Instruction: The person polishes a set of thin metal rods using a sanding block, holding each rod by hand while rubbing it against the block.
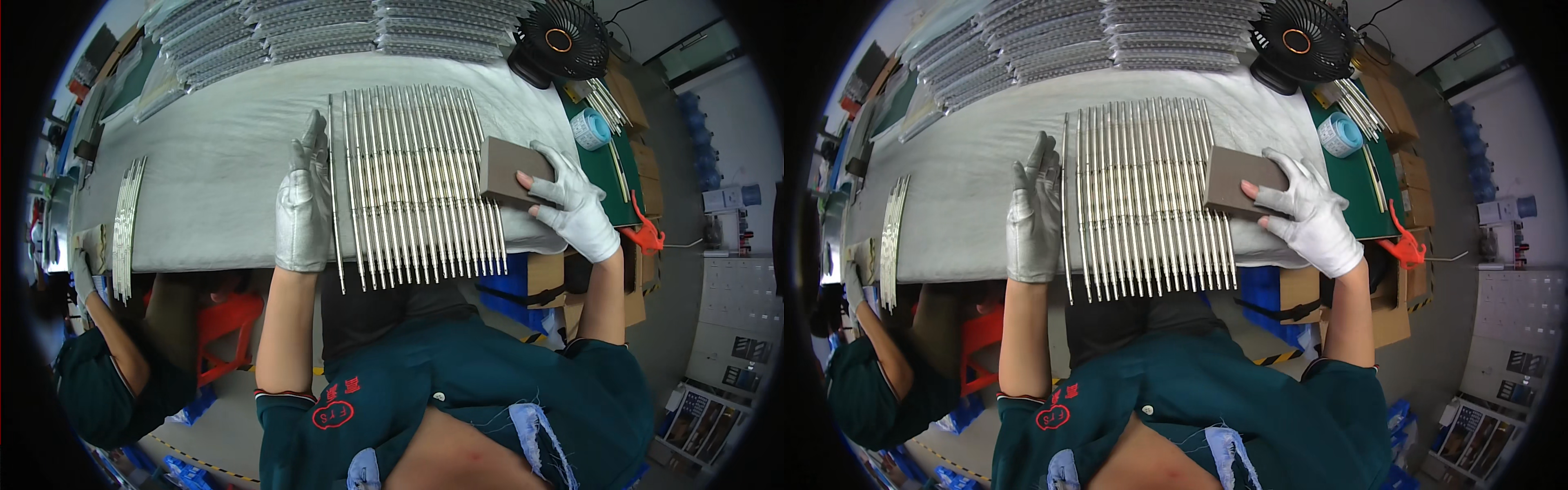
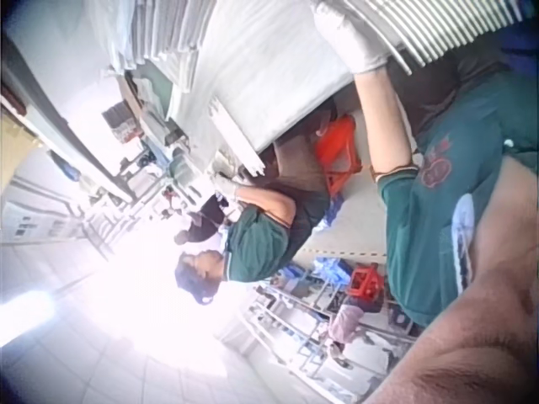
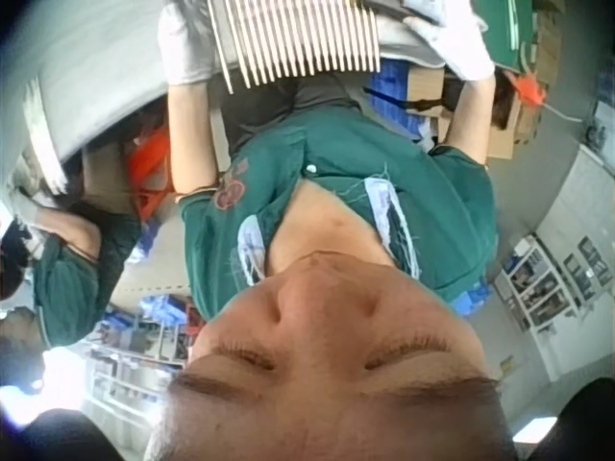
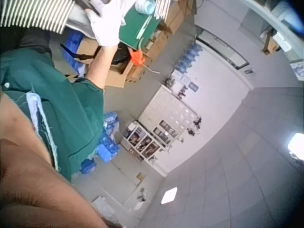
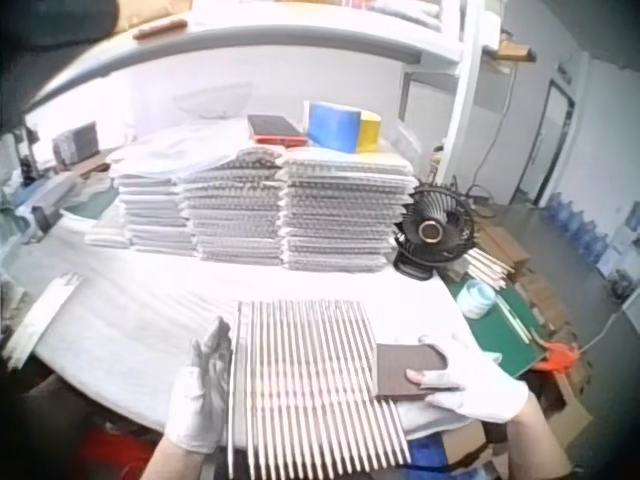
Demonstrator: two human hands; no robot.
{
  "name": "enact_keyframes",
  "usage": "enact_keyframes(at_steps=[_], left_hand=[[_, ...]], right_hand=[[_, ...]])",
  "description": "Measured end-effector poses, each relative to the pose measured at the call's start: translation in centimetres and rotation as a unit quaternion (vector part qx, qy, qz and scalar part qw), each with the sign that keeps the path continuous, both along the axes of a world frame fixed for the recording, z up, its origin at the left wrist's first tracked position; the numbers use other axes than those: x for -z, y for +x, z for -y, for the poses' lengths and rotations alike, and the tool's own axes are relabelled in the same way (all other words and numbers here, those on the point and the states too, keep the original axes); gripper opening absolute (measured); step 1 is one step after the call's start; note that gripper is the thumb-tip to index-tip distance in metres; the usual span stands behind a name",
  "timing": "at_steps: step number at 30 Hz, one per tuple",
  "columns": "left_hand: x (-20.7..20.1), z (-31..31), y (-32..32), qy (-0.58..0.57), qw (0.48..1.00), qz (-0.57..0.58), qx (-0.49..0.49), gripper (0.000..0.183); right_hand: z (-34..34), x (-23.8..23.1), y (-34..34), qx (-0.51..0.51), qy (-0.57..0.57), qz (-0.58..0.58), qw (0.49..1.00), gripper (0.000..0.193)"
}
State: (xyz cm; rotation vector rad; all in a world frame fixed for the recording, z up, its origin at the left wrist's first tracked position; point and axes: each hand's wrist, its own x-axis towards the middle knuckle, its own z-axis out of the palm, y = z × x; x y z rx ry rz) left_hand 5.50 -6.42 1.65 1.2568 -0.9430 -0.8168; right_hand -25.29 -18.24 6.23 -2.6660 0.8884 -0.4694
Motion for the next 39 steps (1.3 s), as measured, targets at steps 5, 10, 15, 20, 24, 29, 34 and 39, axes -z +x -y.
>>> enact_keyframes(at_steps=[5, 10, 15, 20, 24, 29, 34, 39], left_hand=[[0.1, -0.3, -0.9, -0.022, 0.968, -0.248, -0.001, 0.082], [0.0, -0.1, -1.3, -0.009, 0.980, -0.196, 0.011, 0.083], [0.3, -0.1, -1.1, -0.022, 0.985, -0.169, 0.006, 0.080], [0.1, -0.1, -1.3, 0.013, 0.984, -0.179, -0.002, 0.081], [0.0, -0.1, -1.1, -0.016, 0.991, -0.126, 0.028, 0.082], [0.6, -0.4, -0.7, -0.010, 0.981, -0.189, 0.027, 0.085], [0.6, -0.1, -0.7, -0.013, 0.989, -0.138, 0.043, 0.085], [-0.2, 0.1, -1.0, -0.004, 0.984, -0.177, 0.024, 0.084]], right_hand=[[-0.7, -0.1, -0.9, -0.028, 0.040, -0.063, 0.997, 0.049], [-1.9, 0.1, 6.5, -0.087, -0.039, -0.085, 0.992, 0.043], [-1.5, -0.9, 8.1, -0.106, -0.007, -0.100, 0.989, 0.043], [-1.0, -0.6, 5.5, -0.096, -0.002, -0.119, 0.988, 0.039], [-3.4, 0.6, 11.7, -0.118, -0.067, -0.063, 0.989, 0.046], [-1.2, -0.5, 8.3, -0.128, -0.020, -0.139, 0.982, 0.044], [-2.7, -0.2, 10.1, -0.106, -0.063, -0.118, 0.985, 0.046], [-3.0, 0.2, 11.8, -0.136, -0.073, -0.078, 0.985, 0.046]])
